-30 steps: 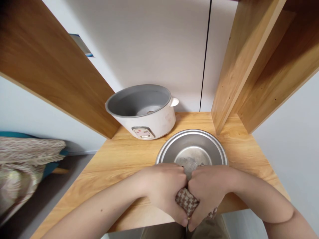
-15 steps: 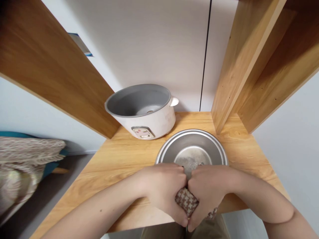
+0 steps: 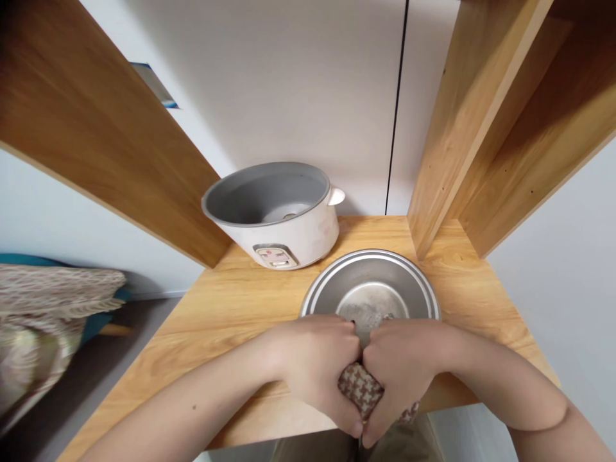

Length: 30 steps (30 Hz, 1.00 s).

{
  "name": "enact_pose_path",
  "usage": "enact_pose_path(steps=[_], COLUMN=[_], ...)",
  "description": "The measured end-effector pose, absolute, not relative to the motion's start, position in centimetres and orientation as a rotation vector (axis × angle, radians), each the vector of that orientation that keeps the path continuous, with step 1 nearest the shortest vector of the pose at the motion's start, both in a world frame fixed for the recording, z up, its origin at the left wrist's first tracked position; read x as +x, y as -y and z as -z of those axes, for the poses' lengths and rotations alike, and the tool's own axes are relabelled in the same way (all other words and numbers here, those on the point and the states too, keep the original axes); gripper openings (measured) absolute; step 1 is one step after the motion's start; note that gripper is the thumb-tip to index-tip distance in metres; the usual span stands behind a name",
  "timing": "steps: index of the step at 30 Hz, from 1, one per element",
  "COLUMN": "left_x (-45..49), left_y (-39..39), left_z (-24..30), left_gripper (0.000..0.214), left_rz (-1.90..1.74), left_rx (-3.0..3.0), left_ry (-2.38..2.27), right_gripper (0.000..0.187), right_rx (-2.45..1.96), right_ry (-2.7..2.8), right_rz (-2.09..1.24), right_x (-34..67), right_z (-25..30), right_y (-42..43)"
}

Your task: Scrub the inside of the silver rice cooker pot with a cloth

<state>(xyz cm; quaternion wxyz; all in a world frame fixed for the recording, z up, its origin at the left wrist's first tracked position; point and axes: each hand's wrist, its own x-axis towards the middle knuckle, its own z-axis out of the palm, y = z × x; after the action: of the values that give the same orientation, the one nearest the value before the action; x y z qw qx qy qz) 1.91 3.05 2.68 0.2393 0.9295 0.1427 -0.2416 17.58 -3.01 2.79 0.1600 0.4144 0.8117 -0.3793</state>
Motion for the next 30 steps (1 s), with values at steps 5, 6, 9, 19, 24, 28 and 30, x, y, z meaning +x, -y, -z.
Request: enact_pose_path(steps=[5,6,9,19,24,28,30], left_x=[1.90,1.91,1.94,2.03,1.94,1.94,1.97], left_y=[-3.11,-3.13,-3.15,-3.07,-3.10,-3.13,-3.15], left_z=[-2.52,-2.52,-2.61,-2.83,-2.69,-2.65,-2.70], left_gripper=[0.067,0.068,0.071,0.072,0.072,0.071,0.072], left_rz=[0.659,0.658,0.668,0.710,0.667,0.659,0.666], left_rx=[2.531,2.533,2.540,2.543,2.546,2.548,2.542], left_ry=[-0.384,-0.379,-0.372,-0.399,-0.385,-0.379,-0.372], right_gripper=[0.052,0.053,0.053,0.048,0.048,0.047,0.047], right_rx=[1.166,1.166,1.183,1.204,1.203,1.207,1.209], right_ry=[-2.426,-2.419,-2.309,-2.216,-2.223,-2.213,-2.205], right_rz=[0.995,0.977,1.009,1.100,1.106,1.117,1.121], right_x=[17.80,17.77,17.60,17.63,17.64,17.59,17.56], right_z=[-2.19,-2.21,-2.54,-2.61,-2.65,-2.74,-2.80], right_y=[3.19,3.20,3.12,2.94,2.94,2.90,2.91])
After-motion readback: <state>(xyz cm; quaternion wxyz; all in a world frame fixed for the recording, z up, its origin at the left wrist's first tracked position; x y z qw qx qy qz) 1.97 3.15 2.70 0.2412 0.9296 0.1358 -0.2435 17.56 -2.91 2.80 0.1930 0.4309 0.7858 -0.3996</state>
